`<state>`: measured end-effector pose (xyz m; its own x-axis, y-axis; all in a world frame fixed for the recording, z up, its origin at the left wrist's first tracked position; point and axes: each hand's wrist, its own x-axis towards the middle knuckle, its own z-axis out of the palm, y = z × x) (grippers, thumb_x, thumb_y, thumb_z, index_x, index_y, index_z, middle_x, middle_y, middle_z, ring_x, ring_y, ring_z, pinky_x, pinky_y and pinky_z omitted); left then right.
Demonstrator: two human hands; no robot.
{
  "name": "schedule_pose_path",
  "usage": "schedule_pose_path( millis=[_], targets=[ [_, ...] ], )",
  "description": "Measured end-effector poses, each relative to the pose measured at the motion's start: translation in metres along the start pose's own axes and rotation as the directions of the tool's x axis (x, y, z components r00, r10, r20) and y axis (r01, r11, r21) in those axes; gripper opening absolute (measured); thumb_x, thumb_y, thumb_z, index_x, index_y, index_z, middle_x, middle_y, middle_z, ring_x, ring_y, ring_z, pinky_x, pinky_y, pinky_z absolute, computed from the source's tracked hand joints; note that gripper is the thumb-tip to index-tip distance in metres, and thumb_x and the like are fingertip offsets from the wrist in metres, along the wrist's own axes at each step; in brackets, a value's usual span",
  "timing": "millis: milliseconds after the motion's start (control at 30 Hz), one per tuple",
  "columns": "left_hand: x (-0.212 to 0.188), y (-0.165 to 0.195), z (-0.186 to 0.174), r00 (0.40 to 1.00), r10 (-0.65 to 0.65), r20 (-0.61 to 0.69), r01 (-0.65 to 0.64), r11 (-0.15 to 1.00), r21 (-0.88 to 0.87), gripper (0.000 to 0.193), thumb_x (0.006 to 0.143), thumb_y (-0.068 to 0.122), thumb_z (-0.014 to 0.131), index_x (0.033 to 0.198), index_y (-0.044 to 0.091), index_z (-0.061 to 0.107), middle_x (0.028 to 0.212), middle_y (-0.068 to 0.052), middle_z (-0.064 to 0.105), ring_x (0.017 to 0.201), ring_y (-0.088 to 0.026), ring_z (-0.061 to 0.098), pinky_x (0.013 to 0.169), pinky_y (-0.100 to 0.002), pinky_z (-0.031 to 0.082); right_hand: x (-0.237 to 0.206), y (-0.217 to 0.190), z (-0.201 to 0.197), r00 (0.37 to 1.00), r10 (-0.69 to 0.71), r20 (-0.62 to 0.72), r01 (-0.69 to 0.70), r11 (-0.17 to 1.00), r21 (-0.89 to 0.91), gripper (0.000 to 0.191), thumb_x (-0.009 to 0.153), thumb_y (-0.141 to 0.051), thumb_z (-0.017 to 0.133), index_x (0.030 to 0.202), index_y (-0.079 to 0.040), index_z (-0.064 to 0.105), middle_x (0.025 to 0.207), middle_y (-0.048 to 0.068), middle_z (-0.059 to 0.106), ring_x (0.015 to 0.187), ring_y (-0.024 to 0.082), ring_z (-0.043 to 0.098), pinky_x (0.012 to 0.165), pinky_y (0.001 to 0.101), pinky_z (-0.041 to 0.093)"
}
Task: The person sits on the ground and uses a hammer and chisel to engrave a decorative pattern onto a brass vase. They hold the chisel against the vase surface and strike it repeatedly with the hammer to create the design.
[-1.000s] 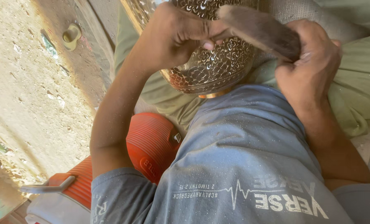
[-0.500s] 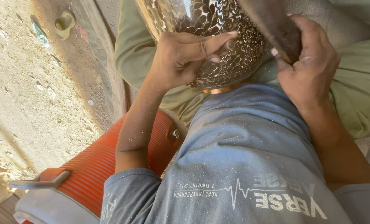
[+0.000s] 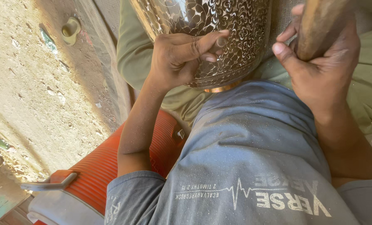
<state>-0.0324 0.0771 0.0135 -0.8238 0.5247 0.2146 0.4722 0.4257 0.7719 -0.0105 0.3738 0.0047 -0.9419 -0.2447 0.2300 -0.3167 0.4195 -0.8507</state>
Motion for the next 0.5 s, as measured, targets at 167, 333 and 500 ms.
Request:
schedule_pose_path(
  millis=[167, 333, 500],
  targets=[
    [-0.003, 0.000, -0.008, 0.999, -0.019, 0.049, 0.018, 1.000, 0.019, 0.068, 0.085, -0.019, 0.062, 0.143, 0.018, 0.062, 0.108, -0.001, 0.080, 0.098, -0.011, 0.081, 0.078, -0.023, 0.067, 0.007, -0.011, 0.001, 0.987, 0.158, -0.027, -0.154, 0.982, 0.112, 0.036, 0.090, 0.008, 0.073, 0.121, -0.006, 0.060, 0.096, 0.002, 0.071, 0.090, 0.015, 0.070, 0.084, 0.0324, 0.054],
    [-0.006, -0.003, -0.009, 0.998, -0.033, 0.046, 0.036, 0.998, -0.051, 0.068, 0.085, -0.020, 0.061, 0.142, 0.018, 0.062, 0.110, -0.006, 0.079, 0.095, -0.012, 0.080, 0.082, -0.023, 0.068, 0.005, -0.011, 0.005, 0.985, 0.166, -0.048, -0.161, 0.983, 0.090, 0.034, 0.089, 0.002, 0.074, 0.118, -0.011, 0.062, 0.093, 0.000, 0.070, 0.088, 0.016, 0.069, 0.083, 0.0377, 0.051],
    [-0.006, -0.010, -0.008, 0.996, -0.062, 0.059, 0.059, 0.997, 0.042, 0.053, 0.084, -0.006, 0.080, 0.131, 0.018, 0.071, 0.091, -0.004, 0.079, 0.077, -0.012, 0.077, 0.070, -0.025, 0.063, -0.001, -0.008, 0.009, 0.999, 0.007, -0.044, -0.017, 0.972, -0.236, 0.032, 0.089, 0.005, 0.078, 0.117, -0.006, 0.067, 0.092, 0.006, 0.070, 0.088, 0.019, 0.068, 0.080, 0.0389, 0.047]
  ],
)
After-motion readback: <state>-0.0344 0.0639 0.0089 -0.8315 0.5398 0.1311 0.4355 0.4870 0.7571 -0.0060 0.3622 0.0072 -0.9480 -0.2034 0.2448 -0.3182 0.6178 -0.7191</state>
